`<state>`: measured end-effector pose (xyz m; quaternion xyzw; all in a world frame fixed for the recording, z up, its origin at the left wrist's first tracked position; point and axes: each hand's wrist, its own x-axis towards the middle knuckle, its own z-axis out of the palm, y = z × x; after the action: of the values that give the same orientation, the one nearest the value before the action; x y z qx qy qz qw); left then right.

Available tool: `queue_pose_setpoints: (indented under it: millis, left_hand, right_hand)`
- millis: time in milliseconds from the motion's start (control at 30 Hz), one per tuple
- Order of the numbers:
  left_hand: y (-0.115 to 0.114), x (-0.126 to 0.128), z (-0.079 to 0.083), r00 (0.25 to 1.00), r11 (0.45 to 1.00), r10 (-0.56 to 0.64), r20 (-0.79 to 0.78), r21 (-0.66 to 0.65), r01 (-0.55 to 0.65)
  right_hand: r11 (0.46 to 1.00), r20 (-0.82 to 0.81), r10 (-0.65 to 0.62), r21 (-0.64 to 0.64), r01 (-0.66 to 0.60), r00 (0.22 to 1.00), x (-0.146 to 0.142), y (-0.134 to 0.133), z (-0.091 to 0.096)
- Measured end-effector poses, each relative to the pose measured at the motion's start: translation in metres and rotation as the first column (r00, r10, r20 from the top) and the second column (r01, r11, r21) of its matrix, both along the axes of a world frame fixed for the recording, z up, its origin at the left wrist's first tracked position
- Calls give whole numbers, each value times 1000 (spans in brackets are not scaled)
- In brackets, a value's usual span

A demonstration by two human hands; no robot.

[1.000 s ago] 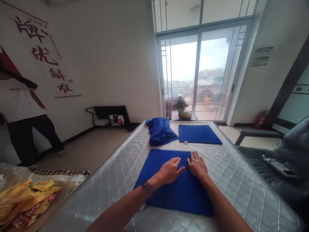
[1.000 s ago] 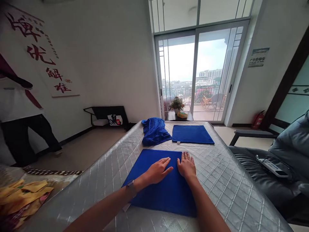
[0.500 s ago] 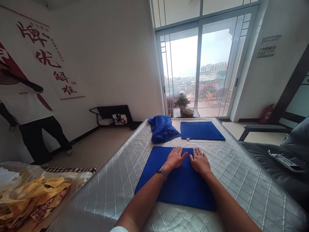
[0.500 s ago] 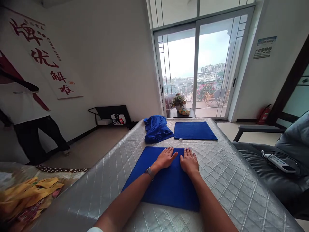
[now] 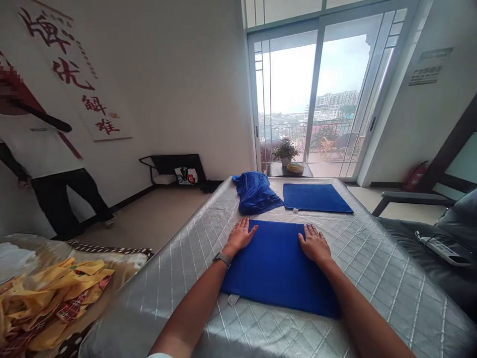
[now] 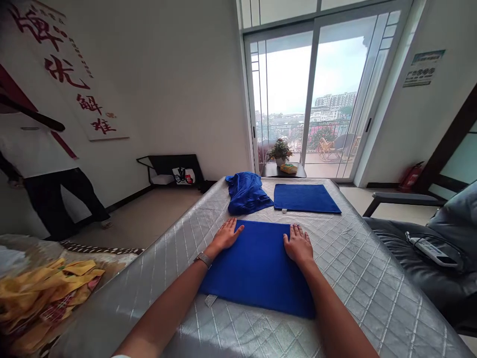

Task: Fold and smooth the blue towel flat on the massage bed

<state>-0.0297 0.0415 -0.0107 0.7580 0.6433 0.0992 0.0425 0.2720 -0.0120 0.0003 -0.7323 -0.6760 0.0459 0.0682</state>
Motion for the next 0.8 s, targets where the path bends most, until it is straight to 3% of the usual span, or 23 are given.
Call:
queue_pose_setpoints:
  millis: [800]
  left_hand:
    - [-5, 4, 6, 1000, 1000, 6, 4, 6, -6]
  right_hand:
    - [1000, 40, -5, 16, 4, 999, -1, -1, 3]
